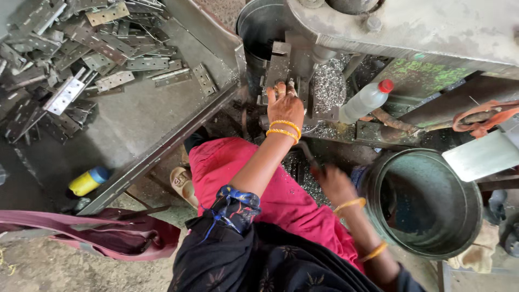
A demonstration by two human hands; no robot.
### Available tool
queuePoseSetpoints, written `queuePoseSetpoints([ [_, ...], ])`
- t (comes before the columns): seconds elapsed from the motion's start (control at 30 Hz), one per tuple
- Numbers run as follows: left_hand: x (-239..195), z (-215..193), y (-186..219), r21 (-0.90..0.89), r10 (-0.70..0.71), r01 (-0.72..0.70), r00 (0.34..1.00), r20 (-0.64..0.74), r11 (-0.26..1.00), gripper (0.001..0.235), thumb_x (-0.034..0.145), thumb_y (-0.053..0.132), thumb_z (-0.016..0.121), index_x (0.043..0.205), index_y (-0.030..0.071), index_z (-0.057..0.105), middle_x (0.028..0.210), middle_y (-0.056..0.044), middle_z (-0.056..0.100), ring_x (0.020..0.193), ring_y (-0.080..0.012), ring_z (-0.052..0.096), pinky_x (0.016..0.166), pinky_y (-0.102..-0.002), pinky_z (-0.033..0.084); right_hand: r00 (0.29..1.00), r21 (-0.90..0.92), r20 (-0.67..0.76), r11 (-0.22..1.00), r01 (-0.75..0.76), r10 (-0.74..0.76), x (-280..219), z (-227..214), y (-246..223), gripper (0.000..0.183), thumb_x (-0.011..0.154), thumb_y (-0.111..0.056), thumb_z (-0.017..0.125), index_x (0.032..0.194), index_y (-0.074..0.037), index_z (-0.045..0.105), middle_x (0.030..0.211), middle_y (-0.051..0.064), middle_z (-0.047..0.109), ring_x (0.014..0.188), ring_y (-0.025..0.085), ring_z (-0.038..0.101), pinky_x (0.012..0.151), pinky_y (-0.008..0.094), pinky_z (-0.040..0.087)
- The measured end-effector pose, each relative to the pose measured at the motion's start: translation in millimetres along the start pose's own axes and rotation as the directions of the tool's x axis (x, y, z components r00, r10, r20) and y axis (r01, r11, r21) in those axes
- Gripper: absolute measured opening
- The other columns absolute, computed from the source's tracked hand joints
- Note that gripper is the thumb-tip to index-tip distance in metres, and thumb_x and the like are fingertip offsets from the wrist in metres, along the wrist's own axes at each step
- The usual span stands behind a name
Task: The person picks up metal hinge plates from a bin and places them one at a time into a punch press machine. After the machine processes each piece, the person removes it and places it into a different container.
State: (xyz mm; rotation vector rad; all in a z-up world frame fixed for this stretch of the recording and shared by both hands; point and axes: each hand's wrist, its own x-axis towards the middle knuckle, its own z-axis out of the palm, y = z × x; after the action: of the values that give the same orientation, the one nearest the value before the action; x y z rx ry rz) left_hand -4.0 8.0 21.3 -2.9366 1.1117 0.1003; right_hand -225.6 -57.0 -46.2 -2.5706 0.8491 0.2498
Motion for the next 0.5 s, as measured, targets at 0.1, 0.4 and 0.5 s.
queuePoseSetpoints([
  [0.1,-6.5,12.4,-8.7,-0.082,-0.006,-0.011,0.98,-0.199,0.997,0.055,0.086,0.027,0.06,0.134,0.0,0.061,0.151,-0.005,0.049,0.141,-0.0298,0.034,0.111,-0.056,0.018,1.0,0.091,0.004,0.996,0.002,-0.003,7.9,29.5,18.2,0.055,0.095,-0.059,0.051,0.108,-0.008,0.066,0.1,0.028,0.071,0.101,0.048,0.068,0.086,0.057,0.053],
  [0.4,-7.8,14.5,-1.6,-0.007,0.012,-0.013,0.993,-0.116,1.0,0.042,0.093,0.014,0.052,0.132,0.009,0.065,0.148,-0.002,0.053,0.142,-0.0283,0.034,0.114,-0.059,0.017,0.984,-0.062,-0.075,0.986,0.156,-0.161,18.7,-2.9,11.7,0.054,0.099,-0.055,0.052,0.108,-0.002,0.06,0.104,0.028,0.07,0.101,0.05,0.065,0.085,0.057,0.051],
  [0.5,-8.7,15.0,1.5,0.045,0.012,-0.005,0.989,-0.144,0.999,0.034,0.094,0.016,0.053,0.12,0.011,0.073,0.146,-0.004,0.057,0.143,-0.028,0.036,0.116,-0.056,0.018,0.989,-0.003,-0.109,0.995,0.095,-0.094,-5.8,27.2,11.7,0.05,0.098,-0.052,0.052,0.109,-0.004,0.059,0.098,0.028,0.071,0.094,0.049,0.068,0.08,0.058,0.053],
])
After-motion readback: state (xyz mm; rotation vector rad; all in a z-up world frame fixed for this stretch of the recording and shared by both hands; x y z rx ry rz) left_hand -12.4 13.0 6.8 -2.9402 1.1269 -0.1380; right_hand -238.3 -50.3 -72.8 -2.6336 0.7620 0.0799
